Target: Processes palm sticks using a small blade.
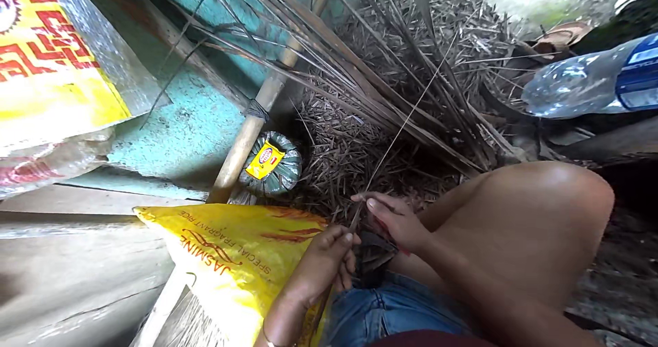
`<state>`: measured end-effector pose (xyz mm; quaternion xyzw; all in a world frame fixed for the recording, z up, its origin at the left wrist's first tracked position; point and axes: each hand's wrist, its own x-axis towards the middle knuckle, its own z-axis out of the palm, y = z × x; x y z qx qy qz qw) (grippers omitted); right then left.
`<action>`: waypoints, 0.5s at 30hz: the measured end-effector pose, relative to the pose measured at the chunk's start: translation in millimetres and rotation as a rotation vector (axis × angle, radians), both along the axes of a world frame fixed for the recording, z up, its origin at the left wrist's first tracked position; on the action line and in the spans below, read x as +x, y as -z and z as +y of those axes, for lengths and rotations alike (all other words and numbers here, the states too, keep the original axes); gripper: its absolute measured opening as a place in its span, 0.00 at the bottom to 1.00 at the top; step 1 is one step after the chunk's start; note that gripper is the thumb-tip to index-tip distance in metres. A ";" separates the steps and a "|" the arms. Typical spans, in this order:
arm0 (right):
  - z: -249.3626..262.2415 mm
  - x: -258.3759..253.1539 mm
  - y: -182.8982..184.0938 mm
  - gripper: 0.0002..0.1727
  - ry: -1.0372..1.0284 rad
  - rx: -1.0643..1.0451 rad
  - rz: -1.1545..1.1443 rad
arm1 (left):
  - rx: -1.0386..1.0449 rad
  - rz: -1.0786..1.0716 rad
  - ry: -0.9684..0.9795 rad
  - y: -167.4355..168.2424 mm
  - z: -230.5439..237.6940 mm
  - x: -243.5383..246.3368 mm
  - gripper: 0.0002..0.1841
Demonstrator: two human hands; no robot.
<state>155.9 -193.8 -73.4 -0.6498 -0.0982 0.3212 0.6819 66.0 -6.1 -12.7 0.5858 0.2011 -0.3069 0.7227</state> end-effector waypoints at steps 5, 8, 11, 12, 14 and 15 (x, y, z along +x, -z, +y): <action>-6.1 16.7 2.5 0.22 0.116 -0.105 -0.050 | 0.082 -0.041 -0.002 -2.7 9.6 -15.3 0.14; -6.4 -1.0 3.3 0.24 -0.117 -0.187 -0.337 | 0.086 -0.030 -0.039 -4.5 9.6 -13.9 0.15; 3.0 -22.5 6.4 0.25 -0.284 -0.186 -0.720 | 0.075 -0.025 -0.060 -7.8 6.2 -10.6 0.14; 4.9 -24.5 9.0 0.25 -0.279 -0.189 -0.817 | 0.078 -0.028 -0.067 -8.0 5.3 -10.4 0.13; 3.9 -21.3 15.2 0.26 -0.222 -0.246 -0.970 | 0.088 -0.045 -0.075 -6.2 5.4 -11.8 0.14; 1.9 -18.2 17.7 0.27 -0.181 -0.302 -1.003 | 0.096 -0.060 -0.074 -5.7 6.4 -12.6 0.14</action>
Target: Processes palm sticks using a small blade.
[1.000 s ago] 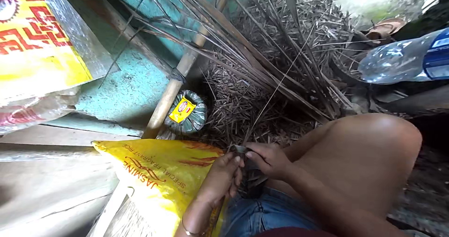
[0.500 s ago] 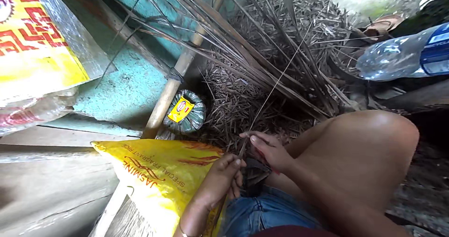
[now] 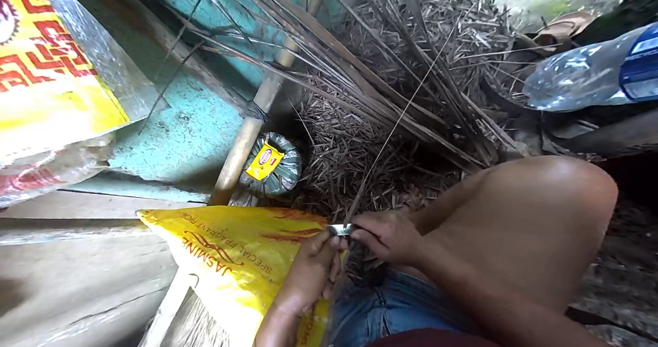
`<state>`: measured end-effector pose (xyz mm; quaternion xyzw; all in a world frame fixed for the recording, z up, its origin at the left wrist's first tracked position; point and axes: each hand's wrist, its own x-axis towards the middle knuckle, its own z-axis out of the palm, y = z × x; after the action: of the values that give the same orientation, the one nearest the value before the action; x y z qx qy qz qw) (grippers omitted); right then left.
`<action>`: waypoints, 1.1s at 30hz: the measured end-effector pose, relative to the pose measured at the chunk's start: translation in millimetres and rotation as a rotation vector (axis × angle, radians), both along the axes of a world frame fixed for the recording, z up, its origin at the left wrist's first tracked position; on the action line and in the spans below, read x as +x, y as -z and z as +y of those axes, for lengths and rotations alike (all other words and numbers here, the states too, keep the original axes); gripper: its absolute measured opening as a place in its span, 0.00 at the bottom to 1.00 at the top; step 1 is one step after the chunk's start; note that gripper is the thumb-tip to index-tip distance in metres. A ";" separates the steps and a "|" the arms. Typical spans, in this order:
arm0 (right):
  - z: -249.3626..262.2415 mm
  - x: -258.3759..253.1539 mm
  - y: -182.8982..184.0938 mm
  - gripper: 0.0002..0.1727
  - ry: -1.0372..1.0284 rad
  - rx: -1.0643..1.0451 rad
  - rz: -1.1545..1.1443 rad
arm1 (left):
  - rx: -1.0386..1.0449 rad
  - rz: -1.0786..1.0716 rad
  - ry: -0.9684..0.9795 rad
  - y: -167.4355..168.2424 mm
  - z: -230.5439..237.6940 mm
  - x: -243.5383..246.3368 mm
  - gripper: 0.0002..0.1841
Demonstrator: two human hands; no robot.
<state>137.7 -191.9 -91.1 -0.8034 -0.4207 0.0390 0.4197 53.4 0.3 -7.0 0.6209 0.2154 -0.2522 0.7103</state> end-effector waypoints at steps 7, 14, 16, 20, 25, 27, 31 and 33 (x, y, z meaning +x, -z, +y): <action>-23.2 38.1 0.1 0.22 0.533 -0.065 0.355 | -0.038 -0.008 -0.051 -4.0 8.7 -6.1 0.15; 6.9 -9.3 -6.5 0.22 -0.032 0.149 0.407 | -0.232 0.087 -0.104 3.8 4.1 0.7 0.16; 9.2 -10.5 2.4 0.22 -0.059 0.182 0.337 | -0.341 0.126 -0.129 6.7 5.8 1.5 0.16; 3.6 -0.9 13.8 0.24 0.082 0.184 0.216 | -0.546 0.172 -0.110 12.1 11.2 -2.5 0.17; -13.7 36.3 17.7 0.23 0.545 0.227 0.504 | -0.671 0.180 -0.049 14.5 20.1 -10.6 0.16; -19.9 49.0 14.6 0.22 0.682 0.285 0.610 | -0.645 0.174 -0.049 16.1 21.8 -12.3 0.16; -17.8 32.9 -4.3 0.22 0.428 0.292 0.852 | -0.485 0.170 -0.095 13.4 18.3 -9.8 0.17; -9.9 17.7 -12.1 0.22 0.218 0.250 0.976 | -0.435 0.167 -0.083 12.5 15.9 -7.5 0.16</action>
<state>155.4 -201.8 -79.0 -0.6745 -0.0912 0.3148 0.6616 45.9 16.2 -19.5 0.4208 0.2392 -0.3138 0.8169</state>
